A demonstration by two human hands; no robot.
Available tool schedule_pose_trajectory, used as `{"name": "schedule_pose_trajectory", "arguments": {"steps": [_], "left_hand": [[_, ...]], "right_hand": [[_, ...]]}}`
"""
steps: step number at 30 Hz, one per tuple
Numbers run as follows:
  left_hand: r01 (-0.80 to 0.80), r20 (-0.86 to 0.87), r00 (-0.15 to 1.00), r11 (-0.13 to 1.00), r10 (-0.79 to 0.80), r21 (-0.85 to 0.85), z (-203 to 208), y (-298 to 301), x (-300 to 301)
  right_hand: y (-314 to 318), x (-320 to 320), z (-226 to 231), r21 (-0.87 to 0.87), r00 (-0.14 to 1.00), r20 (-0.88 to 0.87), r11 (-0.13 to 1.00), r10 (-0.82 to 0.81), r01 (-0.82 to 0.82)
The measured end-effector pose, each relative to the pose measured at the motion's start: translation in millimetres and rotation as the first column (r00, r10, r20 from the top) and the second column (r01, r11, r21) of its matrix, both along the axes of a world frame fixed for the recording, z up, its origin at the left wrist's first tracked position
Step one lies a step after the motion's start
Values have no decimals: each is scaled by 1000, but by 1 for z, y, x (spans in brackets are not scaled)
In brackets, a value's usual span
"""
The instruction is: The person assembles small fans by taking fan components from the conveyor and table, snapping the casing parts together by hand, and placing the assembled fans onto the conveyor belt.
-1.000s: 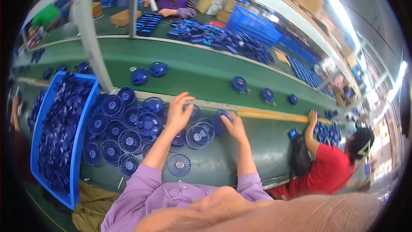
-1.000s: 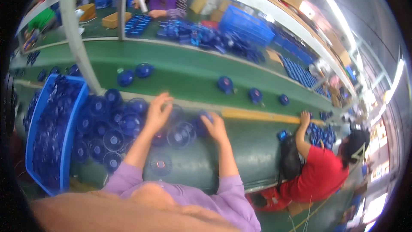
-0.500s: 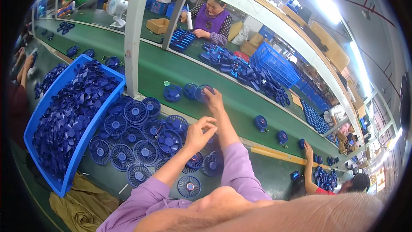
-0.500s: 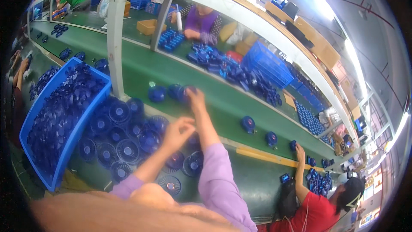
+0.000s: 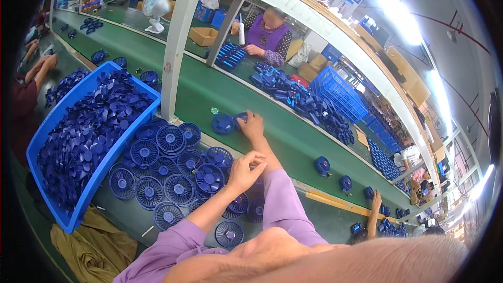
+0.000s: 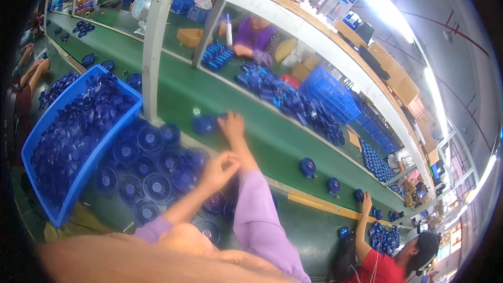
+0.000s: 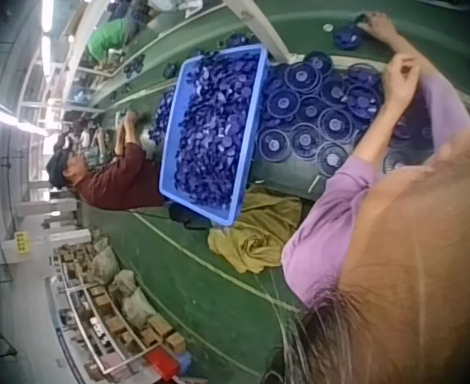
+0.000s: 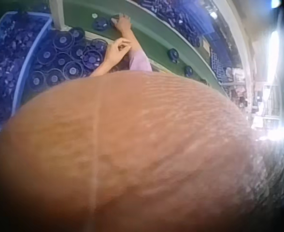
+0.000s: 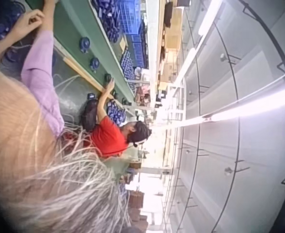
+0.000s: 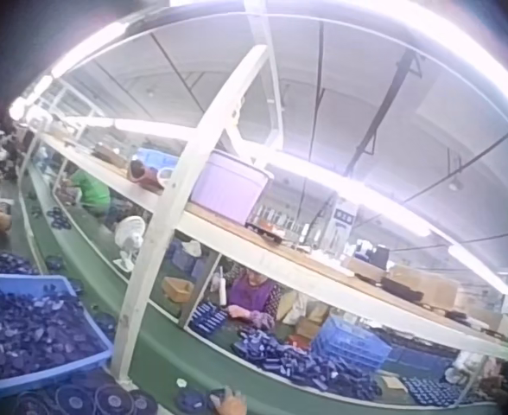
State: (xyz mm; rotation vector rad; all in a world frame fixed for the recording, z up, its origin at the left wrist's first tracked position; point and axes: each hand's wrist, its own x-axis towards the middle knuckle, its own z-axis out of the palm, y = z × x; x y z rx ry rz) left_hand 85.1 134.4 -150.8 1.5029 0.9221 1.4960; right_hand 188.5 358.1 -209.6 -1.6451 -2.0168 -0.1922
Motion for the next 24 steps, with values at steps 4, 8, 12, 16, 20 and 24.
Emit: {"name": "schedule_pose_trajectory", "arguments": {"steps": [4, 8, 12, 16, 20, 24], "left_hand": [[-8, -14, 1000, 1000, 7, -17, -6, 1, -3], [-17, -13, 1000, 1000, 17, -9, -9, 2, 0], [3, -11, 1000, 1000, -3, -7, -9, 4, 2], [5, 68, 998, 1000, -4, -14, -15, 8, -2], [5, 134, 991, 1000, -3, -10, -20, 12, 2], [-76, 149, 986, 997, 80, -28, -43, 24, 10]], "right_hand": [[-18, 3, -1, -16, 995, -58, 997, 79, -80], [-30, 4, -2, 3, 997, -22, 997, 80, -80], [-35, 16, 4, -95, 999, 27, 995, -24, 26], [-51, 22, 12, -193, 997, 38, 978, -69, 75], [-76, 50, 21, -187, 1000, -26, 982, -17, 12], [-120, 70, 48, -358, 916, -400, 924, -19, -137]]}}
